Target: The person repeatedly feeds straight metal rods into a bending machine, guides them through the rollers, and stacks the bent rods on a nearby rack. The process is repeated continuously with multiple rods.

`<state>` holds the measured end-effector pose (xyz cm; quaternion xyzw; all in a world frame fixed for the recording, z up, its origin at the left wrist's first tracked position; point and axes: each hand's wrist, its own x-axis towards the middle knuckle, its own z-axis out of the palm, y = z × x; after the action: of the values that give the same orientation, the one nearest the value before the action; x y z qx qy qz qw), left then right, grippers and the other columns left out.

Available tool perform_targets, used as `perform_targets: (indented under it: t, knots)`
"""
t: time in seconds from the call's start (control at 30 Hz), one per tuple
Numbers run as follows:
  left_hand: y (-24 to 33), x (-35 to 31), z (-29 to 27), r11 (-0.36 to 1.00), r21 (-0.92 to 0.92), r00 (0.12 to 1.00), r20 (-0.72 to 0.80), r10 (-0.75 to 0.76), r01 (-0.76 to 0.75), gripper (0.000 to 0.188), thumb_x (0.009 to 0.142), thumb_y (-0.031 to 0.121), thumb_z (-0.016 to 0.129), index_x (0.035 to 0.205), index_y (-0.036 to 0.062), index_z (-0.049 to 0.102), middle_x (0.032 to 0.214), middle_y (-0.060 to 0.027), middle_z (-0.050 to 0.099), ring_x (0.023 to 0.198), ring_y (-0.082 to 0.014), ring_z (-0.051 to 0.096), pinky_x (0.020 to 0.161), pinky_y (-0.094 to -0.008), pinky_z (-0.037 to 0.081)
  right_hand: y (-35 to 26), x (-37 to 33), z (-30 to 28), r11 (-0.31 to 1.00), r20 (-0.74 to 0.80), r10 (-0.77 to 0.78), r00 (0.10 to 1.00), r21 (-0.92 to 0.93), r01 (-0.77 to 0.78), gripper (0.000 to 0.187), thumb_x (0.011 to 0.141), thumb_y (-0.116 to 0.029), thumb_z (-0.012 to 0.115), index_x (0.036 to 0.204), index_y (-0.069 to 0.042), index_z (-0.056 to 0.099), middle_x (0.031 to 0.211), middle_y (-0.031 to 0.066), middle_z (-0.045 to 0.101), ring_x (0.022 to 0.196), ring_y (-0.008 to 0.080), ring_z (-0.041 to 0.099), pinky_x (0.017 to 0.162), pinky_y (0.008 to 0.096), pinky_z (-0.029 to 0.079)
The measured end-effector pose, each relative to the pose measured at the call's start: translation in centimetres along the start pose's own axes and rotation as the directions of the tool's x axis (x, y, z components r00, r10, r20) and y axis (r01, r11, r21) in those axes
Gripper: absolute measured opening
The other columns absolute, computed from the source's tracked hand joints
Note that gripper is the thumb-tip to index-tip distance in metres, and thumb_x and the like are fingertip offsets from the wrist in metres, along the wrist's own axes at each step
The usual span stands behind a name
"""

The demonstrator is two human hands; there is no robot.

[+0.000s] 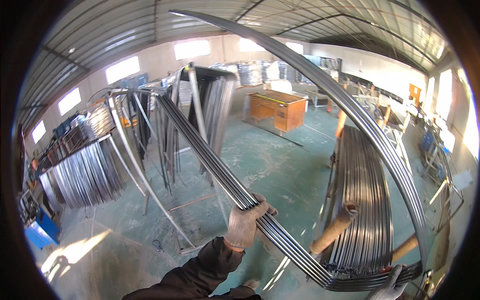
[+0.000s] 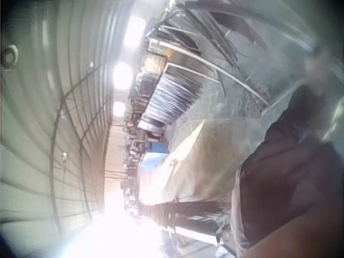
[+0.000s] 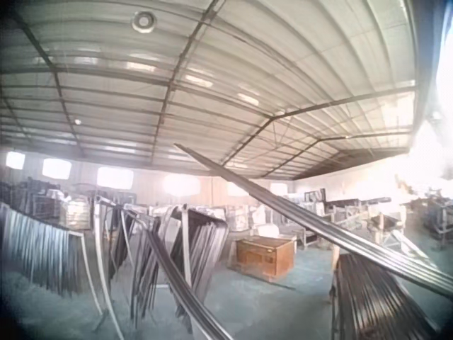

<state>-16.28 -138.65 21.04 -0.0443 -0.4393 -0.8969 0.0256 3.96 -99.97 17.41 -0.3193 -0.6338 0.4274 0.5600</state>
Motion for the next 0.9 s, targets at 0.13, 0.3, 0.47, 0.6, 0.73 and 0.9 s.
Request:
perform_targets:
  t: [0.13,0.3,0.47,0.6,0.73,0.9]
  knots:
    - [6.4,6.1,-9.7,0.994,-0.065,0.993,-0.091,0.079,-0.085,0.015,0.1,-0.002,0.075,0.113,-0.0018,0.067,0.098,-0.0162,0.074,0.094,-0.0332,0.079,0.084,-0.0466,0.067,-5.5,-4.3,12.8,0.966,0.075,0.016,0.997,0.256,-0.035,0.024,0.116,-0.025,0.068,0.119,-0.001,0.068,0.088,0.0039,0.066,0.075,0.012,0.064,0.07,0.0286,0.053]
    - [13.3,15.4,-19.0,0.949,-0.191,0.963,-0.146,0.225,-0.251,0.01,0.103,0.001,0.071,0.111,-0.0028,0.067,0.094,-0.0162,0.073,0.09,-0.0363,0.077,0.086,-0.0496,0.066,-17.1,-8.5,29.1,0.912,0.22,-0.195,0.956,0.4,0.094,0.018,0.116,-0.024,0.068,0.11,-0.007,0.069,0.077,0.0007,0.064,0.066,0.011,0.062,0.061,0.027,0.049]
    - [22.3,24.1,-28.9,0.881,-0.383,0.957,-0.191,0.218,-0.277,0.006,0.109,0.003,0.066,0.11,-0.0023,0.067,0.098,-0.0188,0.075,0.097,-0.037,0.077,0.096,-0.052,0.064,-34.5,-13.9,45.1,0.845,0.387,-0.501,0.774,0.413,0.341,0.018,0.111,-0.02,0.068,0.105,-0.004,0.071,0.075,0.0014,0.064,0.065,0.0089,0.061,0.06,0.0276,0.048]
    - [27.9,29.3,-34.5,0.766,-0.519,0.92,-0.302,0.251,-0.379,0.003,0.11,0.001,0.07,0.109,0.0026,0.068,0.107,-0.0152,0.076,0.102,-0.0298,0.078,0.1,-0.0453,0.068,-49.0,-19.6,56.4,0.582,0.373,-0.81,0.453,0.613,0.534,0.023,0.106,-0.022,0.07,0.113,-0.001,0.073,0.085,0.0098,0.073,0.078,0.0215,0.071,0.074,0.0369,0.056]
    - [31.9,33.1,-40.2,0.7,-0.633,0.943,-0.182,0.28,-0.33,0.015,0.115,0.012,0.063,0.11,-0.0006,0.071,0.109,-0.0135,0.08,0.106,-0.0318,0.079,0.1,-0.0488,0.067,-56.9,-30.6,66.4,0.322,0.501,-0.865,0.027,0.511,0.797,0.023,0.099,-0.019,0.067,0.109,-0.001,0.076,0.098,0.0206,0.08,0.094,0.0364,0.079,0.086,0.0465,0.065]
    - [32.7,35.4,-47.7,0.726,-0.57,0.921,-0.197,0.335,-0.386,0.023,0.118,0.015,0.055,0.122,0.0002,0.072,0.127,-0.0173,0.079,0.126,-0.0357,0.074,0.122,-0.0572,0.056,-51.6,-48.2,70.0,0.344,0.572,-0.795,-0.203,0.7,0.626,0.039,0.105,-0.014,0.057,0.136,0.008,0.065,0.115,0.0263,0.08,0.104,0.038,0.082,0.09,0.045,0.067]
